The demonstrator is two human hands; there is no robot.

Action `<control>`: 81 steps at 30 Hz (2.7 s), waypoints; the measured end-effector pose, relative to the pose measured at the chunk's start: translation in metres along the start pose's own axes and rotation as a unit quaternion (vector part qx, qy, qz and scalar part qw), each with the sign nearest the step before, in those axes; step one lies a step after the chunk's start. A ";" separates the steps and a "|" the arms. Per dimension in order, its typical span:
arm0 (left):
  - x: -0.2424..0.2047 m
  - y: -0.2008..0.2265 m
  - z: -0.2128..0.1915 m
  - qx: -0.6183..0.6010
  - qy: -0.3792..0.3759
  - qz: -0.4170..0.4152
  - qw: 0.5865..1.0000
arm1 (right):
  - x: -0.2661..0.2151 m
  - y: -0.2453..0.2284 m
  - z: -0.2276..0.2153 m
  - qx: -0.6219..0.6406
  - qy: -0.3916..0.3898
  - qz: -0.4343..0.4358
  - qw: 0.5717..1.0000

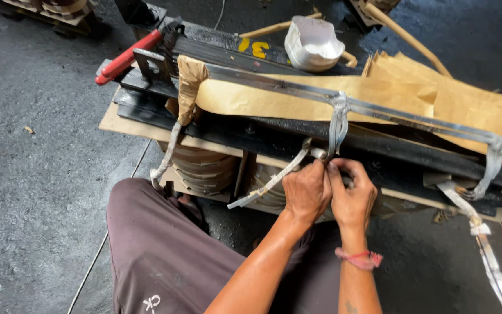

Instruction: The person wraps a beige paper strip around a metal assembly clamped in a vise, folds the edges, and secures it with white straps. The person repeats this process for multiple sections of the assembly.

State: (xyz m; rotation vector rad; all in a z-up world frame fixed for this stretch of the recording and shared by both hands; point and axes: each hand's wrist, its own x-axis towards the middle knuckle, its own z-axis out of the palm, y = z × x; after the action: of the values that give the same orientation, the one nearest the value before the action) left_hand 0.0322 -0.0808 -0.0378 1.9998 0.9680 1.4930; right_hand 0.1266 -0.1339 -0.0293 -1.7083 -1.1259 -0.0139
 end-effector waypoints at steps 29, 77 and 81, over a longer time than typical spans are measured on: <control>0.000 0.001 -0.011 -0.418 -0.104 -0.368 0.824 | 0.005 -0.011 -0.001 -0.110 -0.119 -0.006 0.987; 0.048 -0.038 0.007 0.170 -0.344 0.352 0.854 | -0.034 0.029 0.017 0.346 0.041 0.211 0.913; 0.033 -0.040 0.025 0.256 -0.355 0.279 0.855 | -0.012 0.031 0.010 0.284 -0.043 0.262 0.921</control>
State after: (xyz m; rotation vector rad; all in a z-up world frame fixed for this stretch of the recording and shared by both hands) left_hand 0.0512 -0.0288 -0.0531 3.0821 0.4929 0.5714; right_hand 0.1365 -0.1344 -0.0629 -1.4288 -0.6101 0.6664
